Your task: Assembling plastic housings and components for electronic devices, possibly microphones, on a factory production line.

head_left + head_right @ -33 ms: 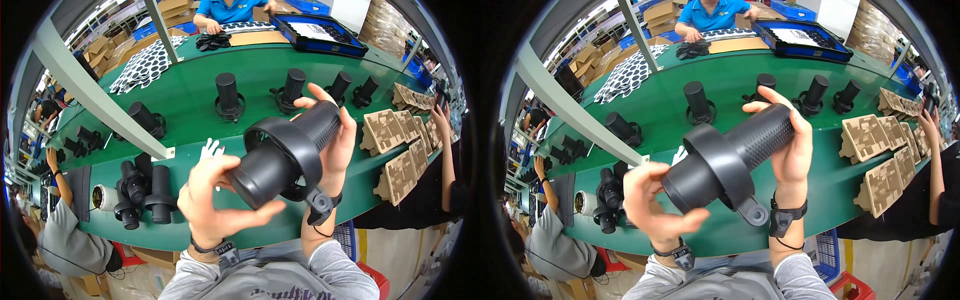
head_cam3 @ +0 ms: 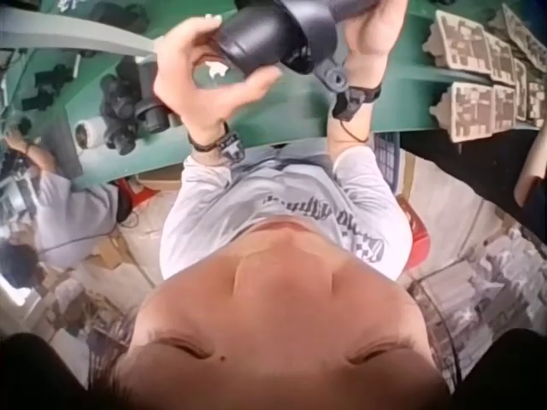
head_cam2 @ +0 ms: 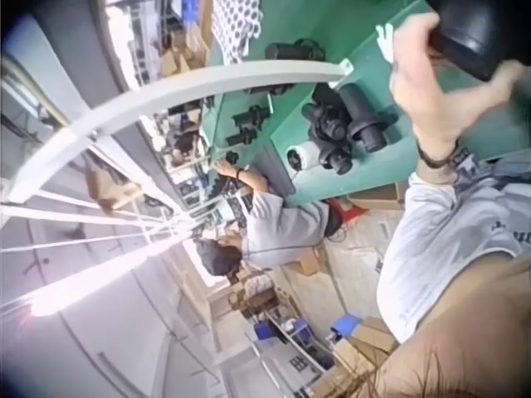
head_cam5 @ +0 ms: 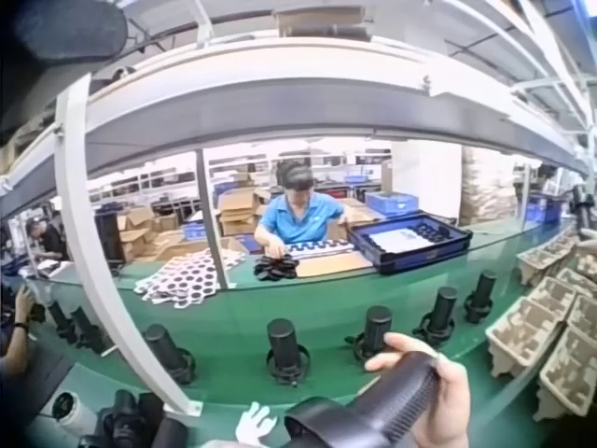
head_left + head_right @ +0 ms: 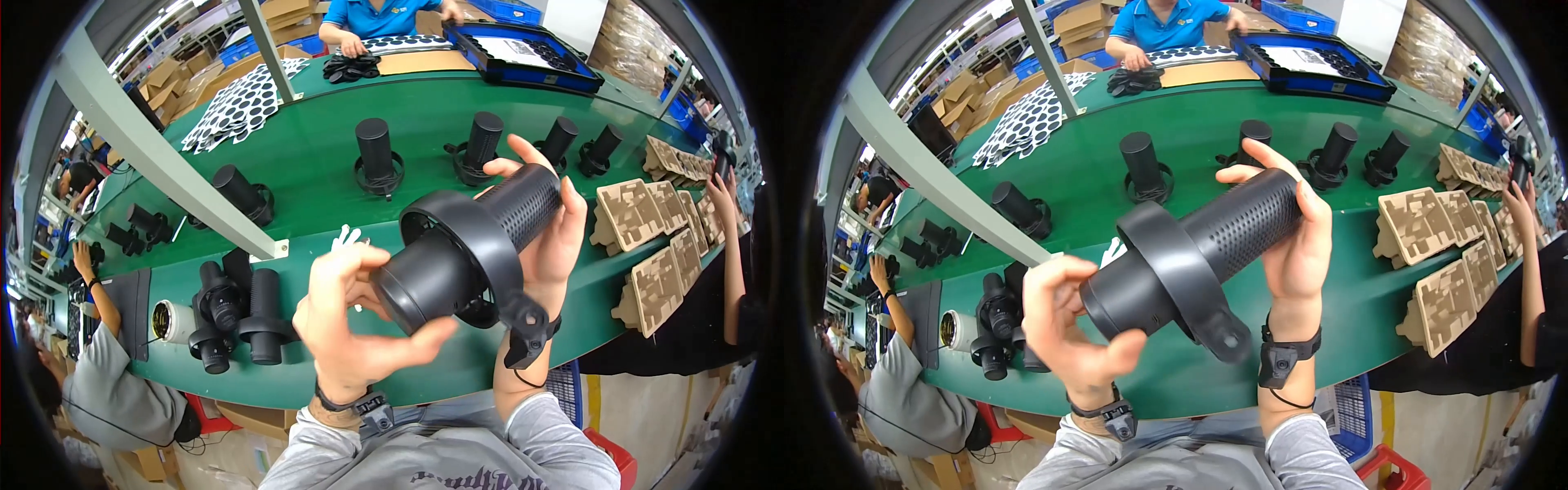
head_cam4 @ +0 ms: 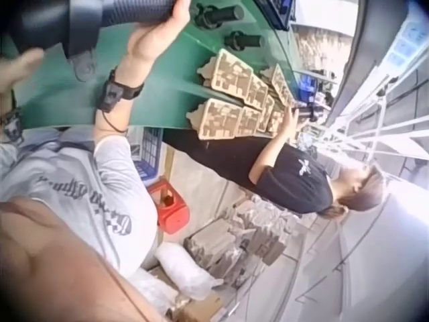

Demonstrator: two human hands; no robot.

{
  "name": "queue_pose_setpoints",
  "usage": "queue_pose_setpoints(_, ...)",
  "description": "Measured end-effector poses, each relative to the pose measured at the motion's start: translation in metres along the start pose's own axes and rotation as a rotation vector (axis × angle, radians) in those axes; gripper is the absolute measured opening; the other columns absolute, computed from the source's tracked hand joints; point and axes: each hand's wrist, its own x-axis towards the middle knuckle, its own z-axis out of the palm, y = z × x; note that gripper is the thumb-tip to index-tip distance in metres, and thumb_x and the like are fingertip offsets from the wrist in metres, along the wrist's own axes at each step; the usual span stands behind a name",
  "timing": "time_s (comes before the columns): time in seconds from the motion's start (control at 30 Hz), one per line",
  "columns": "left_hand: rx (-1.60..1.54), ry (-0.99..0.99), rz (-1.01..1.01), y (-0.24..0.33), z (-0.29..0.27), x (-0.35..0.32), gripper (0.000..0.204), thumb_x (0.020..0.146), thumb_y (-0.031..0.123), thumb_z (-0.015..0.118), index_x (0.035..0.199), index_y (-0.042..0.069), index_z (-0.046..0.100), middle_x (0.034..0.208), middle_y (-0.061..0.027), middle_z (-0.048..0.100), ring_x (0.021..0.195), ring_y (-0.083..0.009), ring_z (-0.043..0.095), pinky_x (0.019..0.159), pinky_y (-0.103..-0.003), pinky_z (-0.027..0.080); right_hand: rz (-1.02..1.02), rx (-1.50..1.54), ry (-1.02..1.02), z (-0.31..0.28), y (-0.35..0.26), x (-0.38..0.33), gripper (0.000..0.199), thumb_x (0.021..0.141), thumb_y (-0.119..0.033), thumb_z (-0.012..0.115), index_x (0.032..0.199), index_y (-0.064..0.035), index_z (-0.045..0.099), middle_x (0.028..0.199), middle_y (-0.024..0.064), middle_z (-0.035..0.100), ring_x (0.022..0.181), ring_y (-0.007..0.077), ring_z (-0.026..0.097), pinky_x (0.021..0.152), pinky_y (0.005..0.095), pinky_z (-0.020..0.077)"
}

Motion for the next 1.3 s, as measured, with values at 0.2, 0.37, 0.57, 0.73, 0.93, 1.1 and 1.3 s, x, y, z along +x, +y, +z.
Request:
queue_pose_setpoints(0.2,-0.287,-0.037,-0.265,-0.005,0.005,0.002,0.055,0.07,0.023,0.081,0.104,0.001,0.045,0.064,0.0011,0.055,0.05,-0.0002,0.046,0.046,-0.014,0.034,-0.041,-0.065,0.026,0.0,0.0,0.001,0.065,0.085,-0.04,0.046,0.132,0.0059,0.042,0.113,0.0201,0.06,0.095,0.0196,0.06,0.086,0.0317,0.0486)
queue_pose_setpoints(0.37,-0.382,-0.06,-0.334,-0.002,0.008,0.004,0.052,0.075,0.026,0.076,0.108,0.002,0.043,0.068,0.0009,0.052,0.051,0.0012,0.041,0.048,-0.013,0.028,-0.025,-0.119,-0.01,-0.007,0.001,0.004,0.065,0.085,-0.035,0.049,0.134,0.0052,0.036,0.117,0.0223,0.054,0.089,0.0307,0.064,0.079,0.0397,0.0553)
queue_pose_setpoints(0.57,0.234,-0.381,-0.389,-0.004,0.004,0.013,0.057,0.08,0.028,0.073,0.126,0.006,0.048,0.084,-0.0123,0.065,0.071,-0.021,0.067,0.062,-0.031,0.052,-0.228,-0.685,0.028,-0.018,-0.033,-0.009,0.062,0.074,-0.033,0.065,0.124,0.0017,0.05,0.112,0.0144,0.059,0.096,0.0256,0.062,0.085,0.0367,0.0505)
queue_pose_setpoints(0.73,0.203,-0.263,-0.477,-0.007,0.0,0.023,0.051,0.086,0.01,0.064,0.132,0.001,0.043,0.09,-0.0107,0.065,0.075,-0.0143,0.065,0.064,-0.025,0.051,-0.122,-1.394,-0.498,-0.042,-0.035,-0.017,0.055,0.07,-0.019,0.075,0.121,-0.0067,0.057,0.11,0.0115,0.061,0.099,0.0286,0.06,0.086,0.0347,0.0484)
queue_pose_setpoints(0.93,0.08,-0.174,-0.365,0.006,0.001,0.027,0.042,0.089,0.007,0.053,0.129,-0.002,0.045,0.08,-0.009,0.066,0.063,-0.0129,0.064,0.057,-0.02,0.046,0.1,-1.439,-0.603,-0.069,-0.066,-0.007,0.05,0.077,-0.021,0.072,0.122,-0.0064,0.056,0.118,0.0109,0.057,0.101,0.026,0.06,0.085,0.0328,0.0488)
queue_pose_setpoints(1.1,0.066,-0.076,-0.273,-0.009,0.005,0.028,0.041,0.089,0.013,0.053,0.126,-0.003,0.047,0.071,-0.0074,0.063,0.056,-0.0124,0.06,0.053,-0.019,0.043,-0.082,-1.422,0.001,-0.143,-0.127,0.105,0.044,0.082,-0.022,0.067,0.12,-0.0032,0.056,0.114,0.0104,0.06,0.101,0.022,0.059,0.085,0.0318,0.0475)
queue_pose_setpoints(1.3,0.179,-0.052,-0.125,-0.026,0.001,0.028,0.031,0.087,0.009,0.053,0.114,-0.005,0.055,0.062,-0.0074,0.06,0.05,-0.0121,0.057,0.049,-0.02,0.043,-0.069,-2.209,0.367,-0.371,-0.153,0.195,0.068,0.07,-0.038,0.071,0.127,-0.0075,0.051,0.122,0.0235,0.052,0.11,0.0418,0.053,0.092,0.044,0.0462)
